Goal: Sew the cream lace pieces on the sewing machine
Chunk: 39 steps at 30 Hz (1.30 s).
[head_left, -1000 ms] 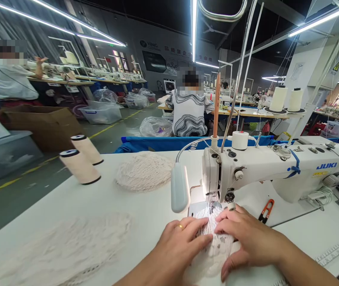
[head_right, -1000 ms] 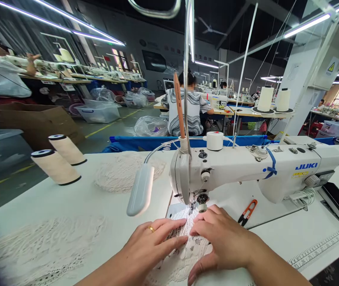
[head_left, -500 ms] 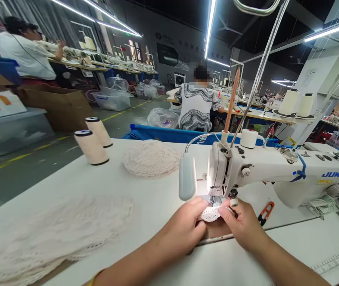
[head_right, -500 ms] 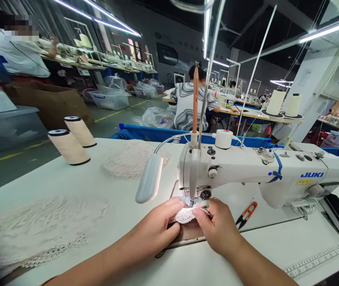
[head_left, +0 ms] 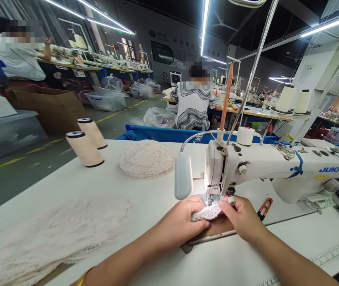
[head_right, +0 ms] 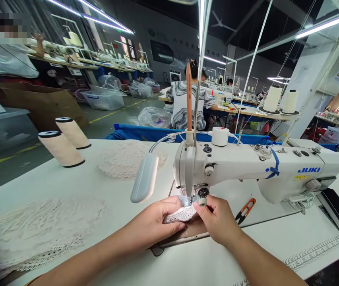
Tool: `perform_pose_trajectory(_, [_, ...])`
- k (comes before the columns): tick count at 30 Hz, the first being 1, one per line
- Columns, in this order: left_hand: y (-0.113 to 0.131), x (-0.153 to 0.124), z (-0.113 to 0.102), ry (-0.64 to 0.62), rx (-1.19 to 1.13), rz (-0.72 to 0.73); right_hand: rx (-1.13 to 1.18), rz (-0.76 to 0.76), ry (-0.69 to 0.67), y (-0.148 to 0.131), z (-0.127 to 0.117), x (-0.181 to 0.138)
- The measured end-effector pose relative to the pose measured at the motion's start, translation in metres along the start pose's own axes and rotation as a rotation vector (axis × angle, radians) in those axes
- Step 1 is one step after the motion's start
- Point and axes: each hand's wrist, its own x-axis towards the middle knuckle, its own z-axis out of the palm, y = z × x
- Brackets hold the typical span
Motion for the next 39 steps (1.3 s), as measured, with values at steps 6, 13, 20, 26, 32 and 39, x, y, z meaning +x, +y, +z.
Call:
perform_pose_trajectory(6, [-0.012, -0.014, 0.011, 0.043, 0.139, 0.251, -0.330, -0.271, -0.152, -0.002, -0.008, -0.010])
perform_pose_trajectory(13, [-0.023, -0.037, 0.025, 0.177, 0.360, 0.517, -0.619, -0.545, -0.265, -0.002, -0.016, -0.021])
perform_pose_trajectory(20, [-0.029, -0.031, 0.026, 0.231, 0.376, 0.501, -0.677, -0.556, -0.182, 0.005, -0.013, -0.016])
perform_pose_trajectory(26, [-0.031, -0.024, 0.024, 0.237, 0.361, 0.458, -0.712, -0.530, -0.130, 0.011, -0.010, -0.013])
perform_pose_trajectory(32, [-0.034, -0.017, 0.021, 0.250, 0.357, 0.485, -0.676, -0.457, -0.167, 0.007, -0.011, -0.016])
perform_pose_trajectory(39, [-0.021, -0.009, 0.013, 0.094, 0.228, 0.264, -0.736, -0.502, -0.020, 0.012, 0.007, -0.014])
